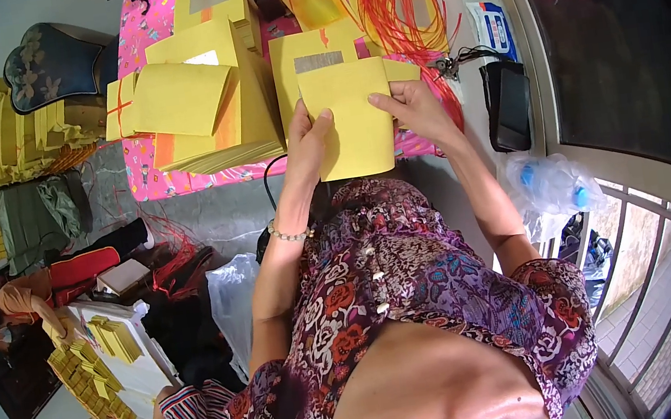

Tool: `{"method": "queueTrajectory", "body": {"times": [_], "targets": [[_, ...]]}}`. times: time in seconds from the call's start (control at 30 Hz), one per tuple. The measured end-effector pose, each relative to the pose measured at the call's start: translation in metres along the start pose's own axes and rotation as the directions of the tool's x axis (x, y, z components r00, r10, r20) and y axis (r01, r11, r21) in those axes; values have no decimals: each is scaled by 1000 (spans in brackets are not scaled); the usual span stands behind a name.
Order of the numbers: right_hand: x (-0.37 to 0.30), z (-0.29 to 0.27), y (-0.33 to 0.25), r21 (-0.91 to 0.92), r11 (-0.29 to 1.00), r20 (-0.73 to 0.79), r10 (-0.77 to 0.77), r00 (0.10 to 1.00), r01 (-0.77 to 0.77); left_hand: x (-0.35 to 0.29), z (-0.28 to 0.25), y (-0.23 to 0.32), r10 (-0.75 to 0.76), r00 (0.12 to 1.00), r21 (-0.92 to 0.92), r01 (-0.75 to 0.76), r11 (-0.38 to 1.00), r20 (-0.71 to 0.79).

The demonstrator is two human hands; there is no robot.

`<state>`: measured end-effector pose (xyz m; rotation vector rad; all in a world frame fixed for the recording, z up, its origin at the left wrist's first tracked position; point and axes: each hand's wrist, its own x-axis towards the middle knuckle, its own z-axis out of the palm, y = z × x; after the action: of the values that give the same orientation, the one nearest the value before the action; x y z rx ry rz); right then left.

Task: Folding and organizing stacks of yellow joss paper.

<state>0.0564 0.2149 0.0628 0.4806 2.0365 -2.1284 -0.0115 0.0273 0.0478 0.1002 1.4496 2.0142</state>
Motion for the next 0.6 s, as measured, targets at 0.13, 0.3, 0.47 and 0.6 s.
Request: {"method": "queueTrajectory", "body": {"times": [0.13, 0.3, 0.47, 0.6], "targets": [[-1, -4, 10, -55, 994, 107, 95, 990, -90, 0, 2, 7, -12, 1000, -82, 12, 997, -4], [-3, 2, 13, 10, 1000, 33, 24, 999, -24, 7, 1, 6, -59, 998, -18, 59, 998, -4], [-7, 4, 23, 42, 998, 79, 48, 996, -51, 9, -1, 7, -26, 1000, -53, 26, 998, -1], [-7, 4, 27, 30, 998, 102, 45, 994, -48, 11, -1, 3, 19, 1000, -34, -19, 999, -12]]}}
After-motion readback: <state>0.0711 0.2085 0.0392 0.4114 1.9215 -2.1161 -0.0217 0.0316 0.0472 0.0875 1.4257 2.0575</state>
